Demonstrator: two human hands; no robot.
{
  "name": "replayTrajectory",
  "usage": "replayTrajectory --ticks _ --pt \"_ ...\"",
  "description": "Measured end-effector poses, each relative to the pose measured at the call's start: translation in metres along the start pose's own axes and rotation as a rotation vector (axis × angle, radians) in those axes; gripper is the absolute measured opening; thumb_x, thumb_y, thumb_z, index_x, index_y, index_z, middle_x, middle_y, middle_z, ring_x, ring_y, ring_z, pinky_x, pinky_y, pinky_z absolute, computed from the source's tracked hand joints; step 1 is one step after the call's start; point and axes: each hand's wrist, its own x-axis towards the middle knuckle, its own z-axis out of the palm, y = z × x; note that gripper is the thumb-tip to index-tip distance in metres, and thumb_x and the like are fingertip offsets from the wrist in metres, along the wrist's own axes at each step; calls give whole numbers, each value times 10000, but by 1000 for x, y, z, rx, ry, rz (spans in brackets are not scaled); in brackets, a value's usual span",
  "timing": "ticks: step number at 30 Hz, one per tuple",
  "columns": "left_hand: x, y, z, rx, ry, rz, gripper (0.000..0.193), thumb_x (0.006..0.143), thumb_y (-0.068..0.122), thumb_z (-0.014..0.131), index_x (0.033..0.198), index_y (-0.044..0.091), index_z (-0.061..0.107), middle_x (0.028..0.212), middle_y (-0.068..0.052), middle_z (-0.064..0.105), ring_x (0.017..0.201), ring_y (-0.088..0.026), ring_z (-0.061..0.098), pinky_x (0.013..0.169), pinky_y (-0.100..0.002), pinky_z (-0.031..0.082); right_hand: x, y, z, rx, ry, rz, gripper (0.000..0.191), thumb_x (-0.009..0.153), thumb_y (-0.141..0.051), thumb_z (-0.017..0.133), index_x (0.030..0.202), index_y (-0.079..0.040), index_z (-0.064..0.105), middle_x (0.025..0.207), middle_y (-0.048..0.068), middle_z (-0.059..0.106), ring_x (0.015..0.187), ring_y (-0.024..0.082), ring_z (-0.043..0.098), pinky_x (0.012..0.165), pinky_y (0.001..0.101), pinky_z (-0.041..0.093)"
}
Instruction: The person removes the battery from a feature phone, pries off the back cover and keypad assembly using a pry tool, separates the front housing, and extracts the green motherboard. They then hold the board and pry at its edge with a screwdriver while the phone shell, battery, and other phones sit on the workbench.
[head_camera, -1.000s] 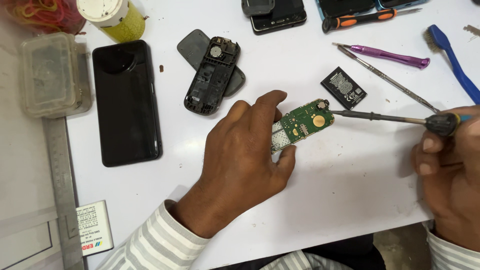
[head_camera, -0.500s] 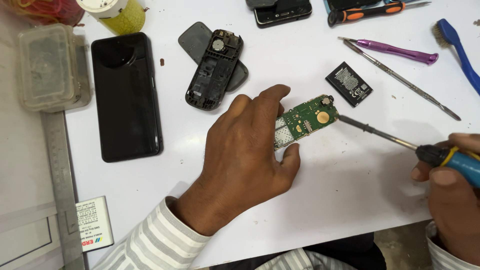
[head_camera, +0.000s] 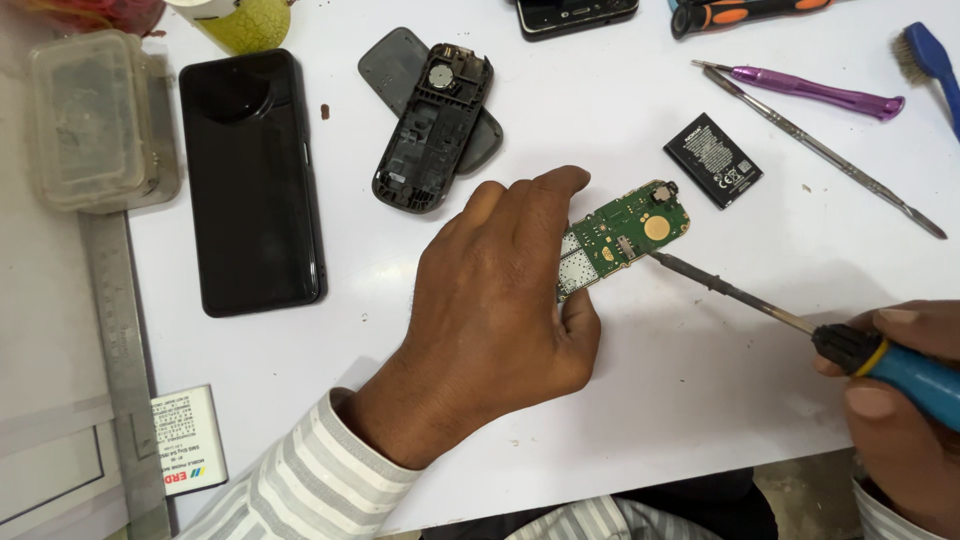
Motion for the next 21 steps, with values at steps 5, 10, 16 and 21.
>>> replayTrajectory --ticks 5,10,16,21 --pt "-1 -1 1 -7 3 7 702 676 29 698 1345 -60 506 1063 -187 655 878 -306 588 715 -433 491 -1 10 0 -11 -17 -48 470 1062 -358 639 1350 -23 476 1027 171 686 912 222 750 890 326 614" --pt "-1 -2 2 -6 7 13 698 681 28 704 1345 -62 508 1080 -192 659 856 -284 591 686 -419 490 4 5 -7 -125 -96 -15 549 916 -307 677 1368 -34 525 963 197 703 813 240 752 794 355 612" --pt "-1 -2 3 -2 12 12 664 740 74 769 1342 -50 516 1058 -166 667 844 -263 592 668 -403 489 11 1 -11 -66 -120 -115 520 918 -296 695 1346 -53 524 1005 207 697 876 247 769 809 351 626" --pt "-4 -4 5 -9 24 19 650 761 56 762 1352 -33 507 1033 -151 665 877 -259 608 700 -402 504 10 2 -10 -58 -129 -136 515 919 -296 711 1338 -49 542 1051 217 692 893 247 767 823 347 633"
